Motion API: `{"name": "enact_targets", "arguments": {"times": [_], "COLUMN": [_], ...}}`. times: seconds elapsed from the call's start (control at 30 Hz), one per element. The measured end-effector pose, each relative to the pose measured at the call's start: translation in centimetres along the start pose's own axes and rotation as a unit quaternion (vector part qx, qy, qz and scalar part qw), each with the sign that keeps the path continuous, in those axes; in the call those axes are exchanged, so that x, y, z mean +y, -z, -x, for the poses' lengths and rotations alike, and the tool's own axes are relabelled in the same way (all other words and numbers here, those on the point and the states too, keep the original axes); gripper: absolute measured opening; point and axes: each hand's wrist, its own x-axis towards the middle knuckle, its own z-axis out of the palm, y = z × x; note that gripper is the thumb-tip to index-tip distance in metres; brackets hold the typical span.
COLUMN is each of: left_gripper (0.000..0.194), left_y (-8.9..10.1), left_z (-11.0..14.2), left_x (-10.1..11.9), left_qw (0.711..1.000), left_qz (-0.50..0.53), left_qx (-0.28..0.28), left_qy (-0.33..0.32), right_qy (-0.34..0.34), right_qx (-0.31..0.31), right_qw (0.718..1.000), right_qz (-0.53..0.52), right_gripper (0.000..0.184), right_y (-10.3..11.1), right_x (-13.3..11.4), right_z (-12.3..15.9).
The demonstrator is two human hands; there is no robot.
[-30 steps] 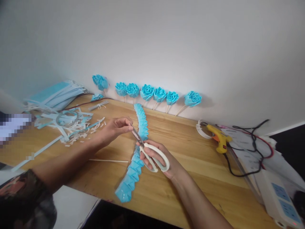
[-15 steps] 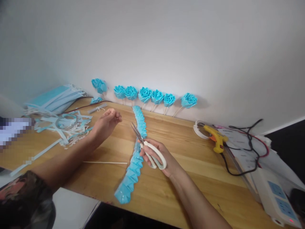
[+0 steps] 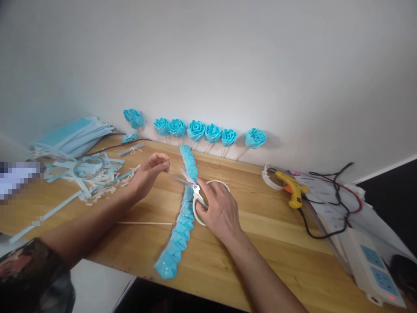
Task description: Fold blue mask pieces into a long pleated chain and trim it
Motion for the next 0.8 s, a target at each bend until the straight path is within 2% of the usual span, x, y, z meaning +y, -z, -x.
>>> {"name": "enact_targets", "arguments": {"times": [0.13, 0.2, 0.23, 0.27, 0.3, 0.4, 0.43, 0.47, 0.5, 0.6, 0.8], "left_gripper": [0.024, 0.023, 0.024, 0.024, 0.025, 0.028, 0.029, 0.029, 0.028, 0.026, 0.019], "left_y": [-0.1, -0.1, -0.1, -0.1, -0.2, -0.2, -0.3, -0.4, -0.4, -0.7, -1.0], "left_z": [0.1, 0.1, 0.2, 0.2, 0.2, 0.5, 0.5, 0.6, 0.7, 1.0, 1.3], "left_x": [-0.2, -0.2, -0.2, -0.2, -0.3, -0.2, -0.2, -0.1, 0.0, 0.5, 1.3], "left_qw": [0.999, 0.999, 0.999, 0.999, 0.999, 0.998, 0.997, 0.997, 0.995, 0.991, 0.982], "left_qz": [0.027, 0.021, 0.017, 0.014, 0.010, -0.003, -0.006, -0.008, -0.010, -0.014, -0.004], "left_qx": [-0.018, -0.026, -0.028, -0.030, -0.033, -0.052, -0.062, -0.073, -0.086, -0.127, -0.176], "left_qy": [0.014, 0.020, 0.022, 0.024, 0.025, 0.031, 0.035, 0.039, 0.041, 0.045, 0.066], "right_qy": [-0.022, -0.074, -0.114, -0.158, -0.199, -0.262, -0.265, -0.264, -0.264, -0.276, -0.285], "right_qx": [-0.008, -0.021, -0.038, -0.066, -0.102, -0.200, -0.217, -0.224, -0.227, -0.223, -0.221], "right_qw": [0.999, 0.985, 0.963, 0.925, 0.870, 0.671, 0.623, 0.589, 0.567, 0.537, 0.519], "right_qz": [-0.047, -0.157, -0.242, -0.340, -0.440, -0.664, -0.703, -0.730, -0.747, -0.765, -0.775], "right_gripper": [0.047, 0.047, 0.046, 0.044, 0.044, 0.046, 0.047, 0.047, 0.048, 0.051, 0.047], "right_y": [-0.2, -0.2, -0.2, -0.1, 0.0, 0.4, 0.5, 0.6, 0.6, 0.5, 0.4], "right_x": [0.1, 0.0, 0.0, -0.1, -0.2, -0.4, -0.4, -0.5, -0.5, -0.6, -0.6], "right_z": [-0.1, -0.2, -0.3, -0.3, -0.3, -0.2, -0.2, -0.1, 0.0, 0.1, 0.1]}}
